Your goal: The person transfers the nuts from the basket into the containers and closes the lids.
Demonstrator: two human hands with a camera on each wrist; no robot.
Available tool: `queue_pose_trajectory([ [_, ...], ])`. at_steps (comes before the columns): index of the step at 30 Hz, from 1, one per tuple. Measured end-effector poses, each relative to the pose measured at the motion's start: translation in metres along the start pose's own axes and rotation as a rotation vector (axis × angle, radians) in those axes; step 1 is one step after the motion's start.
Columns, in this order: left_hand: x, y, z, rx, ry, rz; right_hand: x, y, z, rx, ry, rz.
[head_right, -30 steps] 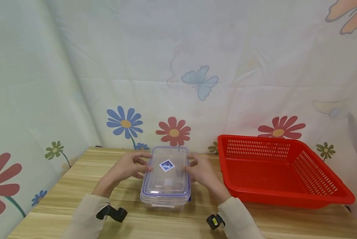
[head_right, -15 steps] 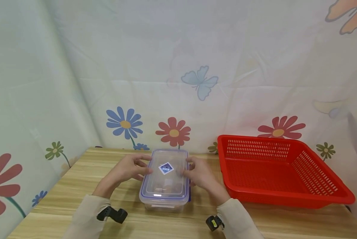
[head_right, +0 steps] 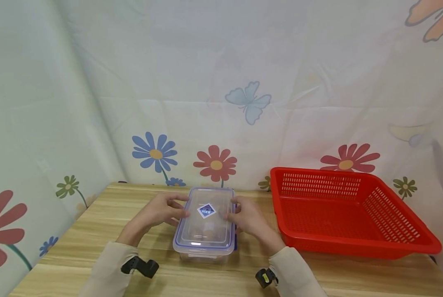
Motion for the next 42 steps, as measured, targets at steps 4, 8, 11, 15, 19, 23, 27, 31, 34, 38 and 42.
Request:
queue_pose_trajectory([
  [4,-0.001,-0.001,0.000,0.005,-0.010,0.008,0.000,0.001,0.000,0.000,0.005,-0.008],
  [8,-0.001,-0.002,-0.001,0.009,-0.018,0.014,-0.001,0.003,0.000,-0.007,0.016,-0.023],
  [11,-0.001,-0.005,-0.002,-0.003,-0.016,0.017,-0.002,0.005,0.000,-0.011,0.026,-0.022],
  [15,-0.002,-0.015,-0.005,-0.040,-0.007,0.028,-0.003,0.011,0.001,0.011,0.034,-0.017],
  [19,-0.002,-0.025,-0.008,-0.074,-0.030,0.042,-0.003,0.021,0.002,0.060,0.031,-0.008],
  [23,0.001,-0.034,-0.009,-0.109,-0.078,0.059,0.000,0.030,0.001,0.100,0.008,-0.041],
  [27,0.003,-0.037,-0.010,-0.098,-0.137,0.061,0.005,0.034,-0.001,0.119,-0.032,-0.112],
  [31,0.005,-0.037,-0.011,-0.081,-0.173,0.075,0.007,0.034,-0.001,0.116,-0.060,-0.141],
  [34,0.004,-0.037,-0.010,-0.090,-0.160,0.065,0.006,0.032,-0.001,0.114,-0.056,-0.132],
  [38,-0.002,-0.038,-0.008,-0.119,-0.084,0.012,0.003,0.033,-0.002,0.117,-0.020,-0.091],
  [42,-0.007,-0.035,-0.007,-0.126,-0.014,-0.036,-0.001,0.033,0.000,0.118,0.030,-0.036],
])
Point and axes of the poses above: each hand's wrist, its own z-axis away from the middle knuckle, its own x-axis out of the palm, y = z × x, the point moved 9 cm from there along -z, towards the middle knuckle
